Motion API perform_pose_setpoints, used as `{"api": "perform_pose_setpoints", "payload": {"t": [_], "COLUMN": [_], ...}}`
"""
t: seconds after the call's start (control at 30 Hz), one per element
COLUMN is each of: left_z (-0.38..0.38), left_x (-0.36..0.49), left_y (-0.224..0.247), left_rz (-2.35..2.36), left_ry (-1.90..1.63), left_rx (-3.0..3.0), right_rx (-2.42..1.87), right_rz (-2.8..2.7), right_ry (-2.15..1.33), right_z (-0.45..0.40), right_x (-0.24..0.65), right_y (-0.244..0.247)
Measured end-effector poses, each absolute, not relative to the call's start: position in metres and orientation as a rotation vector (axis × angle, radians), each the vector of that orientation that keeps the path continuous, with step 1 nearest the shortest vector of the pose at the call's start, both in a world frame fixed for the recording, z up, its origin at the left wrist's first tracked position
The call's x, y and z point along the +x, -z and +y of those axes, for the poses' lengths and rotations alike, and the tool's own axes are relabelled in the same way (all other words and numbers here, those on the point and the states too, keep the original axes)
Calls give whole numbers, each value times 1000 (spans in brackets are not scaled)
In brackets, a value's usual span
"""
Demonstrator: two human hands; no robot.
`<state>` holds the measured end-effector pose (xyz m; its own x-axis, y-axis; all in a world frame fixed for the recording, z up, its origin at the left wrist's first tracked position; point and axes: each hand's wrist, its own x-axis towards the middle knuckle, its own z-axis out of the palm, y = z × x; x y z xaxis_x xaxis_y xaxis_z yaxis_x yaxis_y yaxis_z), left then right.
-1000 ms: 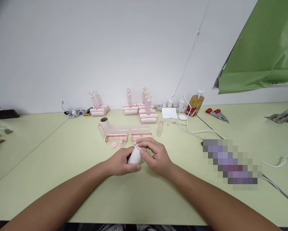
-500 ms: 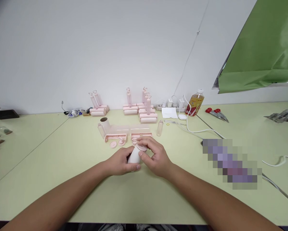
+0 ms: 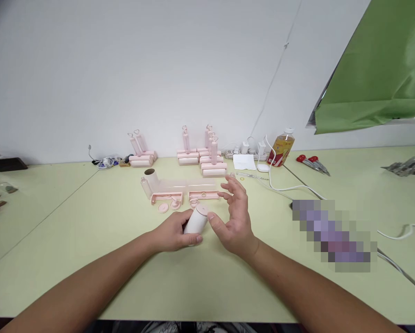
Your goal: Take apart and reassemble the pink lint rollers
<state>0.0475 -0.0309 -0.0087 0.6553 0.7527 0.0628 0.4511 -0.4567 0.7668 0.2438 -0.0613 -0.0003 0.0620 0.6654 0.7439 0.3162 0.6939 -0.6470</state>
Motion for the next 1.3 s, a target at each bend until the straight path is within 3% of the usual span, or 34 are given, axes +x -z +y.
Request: {"api": "perform_pose_setpoints", "payload": {"t": [0.13, 0.33, 0.7, 1.1, 1.3], "left_z": [-31, -31, -36, -35, -35], "left_x": [47, 47, 45, 46, 46], "left_y": [9, 10, -5, -3, -2], "left_rz": [902, 833, 775, 726, 722], "left_ry": [-528, -524, -302, -330, -340], "left_rx": [2107, 2092, 2178, 2179, 2143], "right_rx": [-891, -925, -1005, -1081, -1102], "right_rz": [-1675, -2365, -1730, -1940, -1901], "right_ry": [-281, -538, -733, -1014, -964], "right_z": [-65, -64, -51, -16, -19], "right_x": [244, 254, 253, 249, 245], "right_y": [-3, -8, 2, 28, 26]}}
